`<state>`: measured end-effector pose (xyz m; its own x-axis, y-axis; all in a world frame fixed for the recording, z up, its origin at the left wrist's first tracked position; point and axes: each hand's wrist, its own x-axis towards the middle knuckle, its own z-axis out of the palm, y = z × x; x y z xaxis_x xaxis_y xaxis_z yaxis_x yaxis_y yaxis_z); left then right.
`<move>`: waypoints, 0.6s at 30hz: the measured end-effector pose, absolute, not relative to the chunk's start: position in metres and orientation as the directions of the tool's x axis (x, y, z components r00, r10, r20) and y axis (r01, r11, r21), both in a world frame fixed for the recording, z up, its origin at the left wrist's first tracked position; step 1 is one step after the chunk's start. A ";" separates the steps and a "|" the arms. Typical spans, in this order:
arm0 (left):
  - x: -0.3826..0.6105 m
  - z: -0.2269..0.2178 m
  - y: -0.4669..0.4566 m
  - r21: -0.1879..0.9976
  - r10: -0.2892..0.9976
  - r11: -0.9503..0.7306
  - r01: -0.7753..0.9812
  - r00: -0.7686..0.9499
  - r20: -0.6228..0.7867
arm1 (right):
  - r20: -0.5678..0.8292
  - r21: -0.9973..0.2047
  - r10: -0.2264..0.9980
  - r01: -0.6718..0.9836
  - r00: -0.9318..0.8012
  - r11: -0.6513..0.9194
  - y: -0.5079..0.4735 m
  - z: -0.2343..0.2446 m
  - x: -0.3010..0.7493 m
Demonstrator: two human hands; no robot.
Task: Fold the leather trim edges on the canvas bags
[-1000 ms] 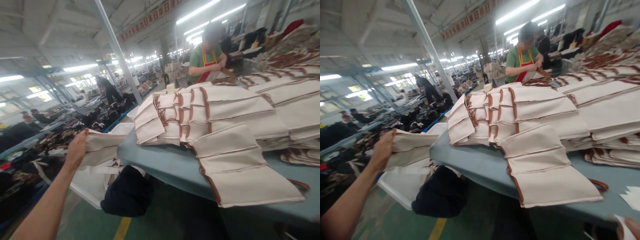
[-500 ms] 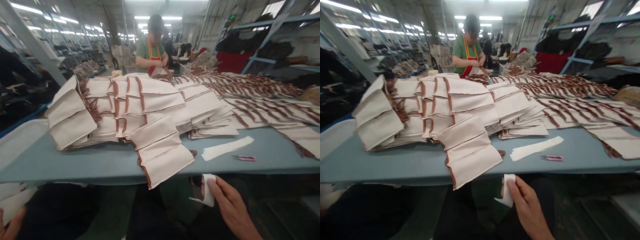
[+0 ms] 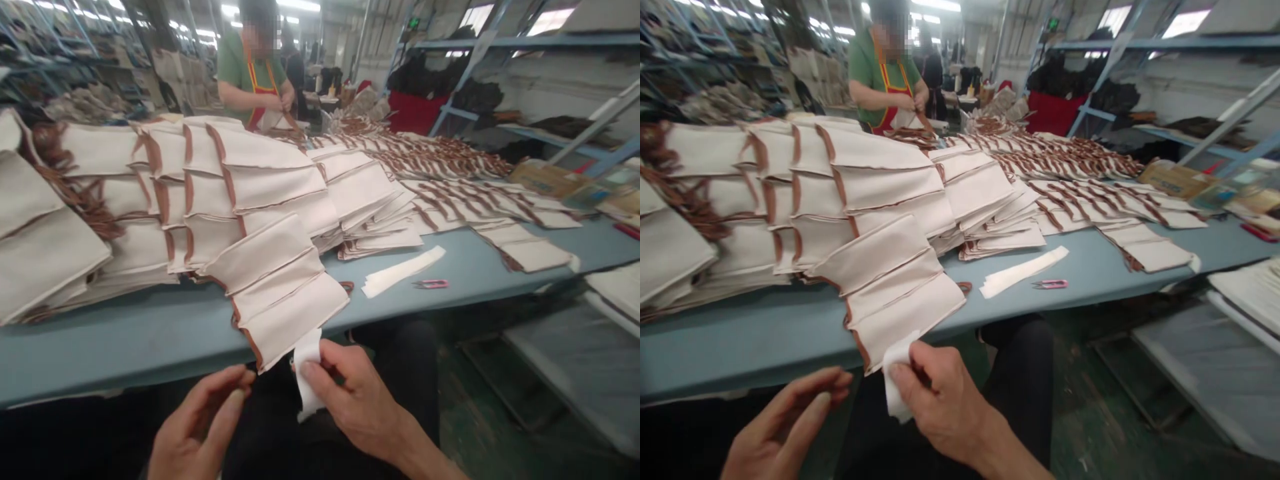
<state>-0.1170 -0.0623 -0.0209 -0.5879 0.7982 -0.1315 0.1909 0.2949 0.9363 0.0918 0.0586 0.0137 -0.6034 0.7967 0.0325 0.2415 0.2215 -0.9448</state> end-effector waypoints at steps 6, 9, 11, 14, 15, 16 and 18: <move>-0.075 0.000 -0.008 0.976 0.968 0.214 0.049 -0.141 -0.205 | 0.045 -0.936 0.741 0.230 -0.670 0.265 0.054 0.016 0.105; -0.057 -0.005 0.001 0.988 0.967 0.152 0.036 -0.214 -0.141 | 0.005 -0.925 0.745 0.280 -0.667 0.257 0.053 0.012 0.117; -0.049 -0.009 0.004 0.991 0.972 0.126 0.043 -0.205 -0.115 | -0.035 -0.920 0.756 0.317 -0.653 0.232 0.052 0.009 0.125; -0.042 -0.012 0.008 0.992 0.980 0.107 0.061 -0.176 -0.095 | -0.071 -0.926 0.799 0.338 -0.597 0.170 0.052 0.003 0.133; -0.041 -0.012 0.009 0.992 0.979 0.105 0.068 -0.182 -0.091 | -0.063 -0.931 0.830 0.332 -0.555 0.152 0.051 0.001 0.135; -0.040 -0.013 0.009 0.991 0.977 0.107 0.075 -0.191 -0.091 | -0.041 -0.938 0.864 0.318 -0.502 0.140 0.051 0.000 0.136; -0.038 -0.015 0.010 0.989 0.975 0.121 0.086 -0.195 -0.102 | 0.021 -0.953 0.923 0.272 -0.385 0.135 0.051 -0.003 0.136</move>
<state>-0.0385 0.0101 -0.0150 -0.1950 0.9755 -0.1020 0.0857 0.1206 0.9890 0.1360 0.0513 -0.0029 -0.3853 0.9226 0.0208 0.2720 0.1351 -0.9528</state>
